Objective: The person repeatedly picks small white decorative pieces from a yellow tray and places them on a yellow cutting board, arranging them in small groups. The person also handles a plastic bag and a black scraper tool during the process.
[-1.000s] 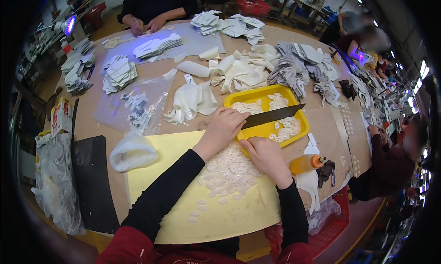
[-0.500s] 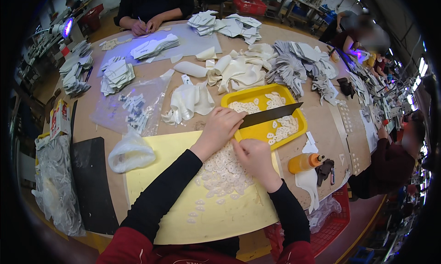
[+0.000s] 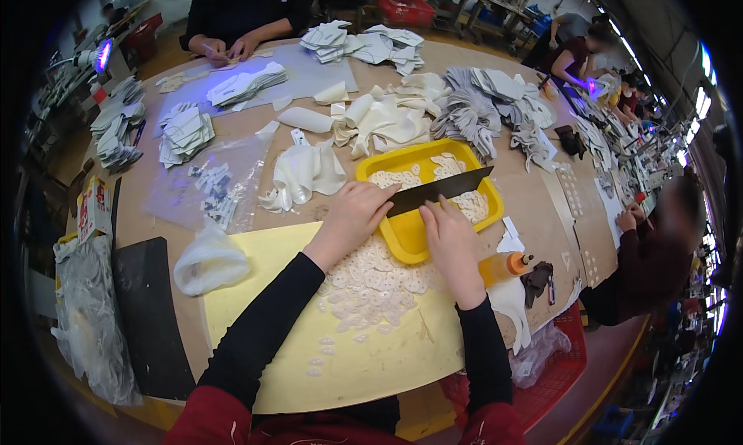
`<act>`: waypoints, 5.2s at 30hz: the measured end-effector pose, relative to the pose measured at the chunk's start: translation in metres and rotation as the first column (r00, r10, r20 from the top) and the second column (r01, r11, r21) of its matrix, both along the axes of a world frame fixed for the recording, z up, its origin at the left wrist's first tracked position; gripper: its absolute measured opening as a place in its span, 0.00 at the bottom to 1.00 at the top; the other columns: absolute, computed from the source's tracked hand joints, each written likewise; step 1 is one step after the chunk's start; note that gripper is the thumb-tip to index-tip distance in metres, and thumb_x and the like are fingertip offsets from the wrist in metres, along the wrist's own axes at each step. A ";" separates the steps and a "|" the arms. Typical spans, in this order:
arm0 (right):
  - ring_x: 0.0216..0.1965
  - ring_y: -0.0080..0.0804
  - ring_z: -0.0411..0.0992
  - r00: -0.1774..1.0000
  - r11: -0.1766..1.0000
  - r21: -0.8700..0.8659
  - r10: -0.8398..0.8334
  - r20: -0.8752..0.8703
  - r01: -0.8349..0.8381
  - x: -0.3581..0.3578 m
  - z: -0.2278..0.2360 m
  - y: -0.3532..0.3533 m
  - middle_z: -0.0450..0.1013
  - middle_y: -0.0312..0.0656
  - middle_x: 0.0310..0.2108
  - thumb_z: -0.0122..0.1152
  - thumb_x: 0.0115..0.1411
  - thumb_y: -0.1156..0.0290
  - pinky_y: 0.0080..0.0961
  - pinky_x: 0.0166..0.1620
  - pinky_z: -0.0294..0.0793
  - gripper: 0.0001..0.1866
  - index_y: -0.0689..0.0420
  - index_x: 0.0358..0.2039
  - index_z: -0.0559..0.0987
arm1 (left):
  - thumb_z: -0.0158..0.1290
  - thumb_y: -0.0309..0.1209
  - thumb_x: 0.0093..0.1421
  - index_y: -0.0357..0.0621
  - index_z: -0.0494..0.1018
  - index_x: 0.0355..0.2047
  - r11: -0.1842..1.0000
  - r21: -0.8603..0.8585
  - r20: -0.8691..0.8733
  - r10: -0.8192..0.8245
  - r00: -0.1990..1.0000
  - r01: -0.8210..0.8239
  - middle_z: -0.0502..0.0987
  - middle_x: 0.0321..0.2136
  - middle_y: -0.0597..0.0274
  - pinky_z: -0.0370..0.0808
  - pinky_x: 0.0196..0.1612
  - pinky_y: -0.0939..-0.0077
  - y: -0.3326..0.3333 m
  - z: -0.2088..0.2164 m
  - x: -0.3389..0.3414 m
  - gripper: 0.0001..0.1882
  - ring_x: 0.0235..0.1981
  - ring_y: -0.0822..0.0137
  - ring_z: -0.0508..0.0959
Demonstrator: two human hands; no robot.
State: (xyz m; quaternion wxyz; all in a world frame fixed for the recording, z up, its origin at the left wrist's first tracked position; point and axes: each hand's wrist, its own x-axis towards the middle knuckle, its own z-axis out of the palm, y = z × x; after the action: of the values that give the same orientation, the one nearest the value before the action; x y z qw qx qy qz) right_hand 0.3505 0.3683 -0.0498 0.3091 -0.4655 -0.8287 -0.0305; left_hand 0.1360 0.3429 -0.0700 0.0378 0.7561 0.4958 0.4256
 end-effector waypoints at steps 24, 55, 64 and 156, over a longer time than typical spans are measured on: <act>0.25 0.48 0.78 0.990 0.913 -0.384 0.130 -0.054 -0.140 -0.027 0.021 -0.034 0.77 0.49 0.22 0.61 0.67 0.57 0.41 0.29 0.75 0.19 0.59 0.26 0.81 | 0.56 0.26 0.65 0.43 0.78 0.52 0.999 0.015 0.006 0.034 0.999 -0.034 0.79 0.34 0.56 0.70 0.53 0.60 -0.001 0.002 0.001 0.16 0.43 0.55 0.78; 0.18 0.48 0.75 0.905 0.952 -0.273 0.012 -0.425 -0.141 -0.023 0.033 -0.038 0.74 0.48 0.15 0.60 0.69 0.56 0.40 0.23 0.71 0.25 0.58 0.17 0.81 | 0.57 0.27 0.64 0.43 0.78 0.53 0.999 0.042 0.040 0.013 0.999 -0.014 0.81 0.36 0.59 0.70 0.54 0.62 0.000 -0.008 -0.002 0.16 0.43 0.58 0.79; 0.22 0.52 0.76 0.967 0.923 -0.362 0.196 0.164 -0.126 -0.018 0.034 -0.032 0.75 0.50 0.18 0.58 0.70 0.52 0.42 0.27 0.72 0.26 0.58 0.22 0.84 | 0.56 0.28 0.66 0.45 0.78 0.54 0.999 0.043 0.036 0.020 0.999 -0.022 0.80 0.35 0.60 0.69 0.55 0.62 0.000 -0.010 -0.002 0.16 0.43 0.58 0.79; 0.37 0.35 0.69 0.945 0.873 -0.371 0.326 -0.040 -0.317 -0.033 -0.009 -0.220 0.71 0.36 0.37 0.74 0.54 0.66 0.35 0.42 0.65 0.17 0.52 0.45 0.85 | 0.61 0.43 0.64 0.51 0.78 0.54 0.873 -0.468 -0.032 0.137 0.990 -0.136 0.66 0.67 0.55 0.56 0.71 0.41 -0.309 0.010 -0.024 0.20 0.71 0.47 0.61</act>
State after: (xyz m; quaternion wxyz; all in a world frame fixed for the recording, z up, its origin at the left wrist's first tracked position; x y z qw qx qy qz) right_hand 0.3175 0.1486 -0.0591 0.2061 -0.3713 -0.8886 0.1736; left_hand 0.1121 0.0336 -0.0605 0.1901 0.6872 0.6359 0.2953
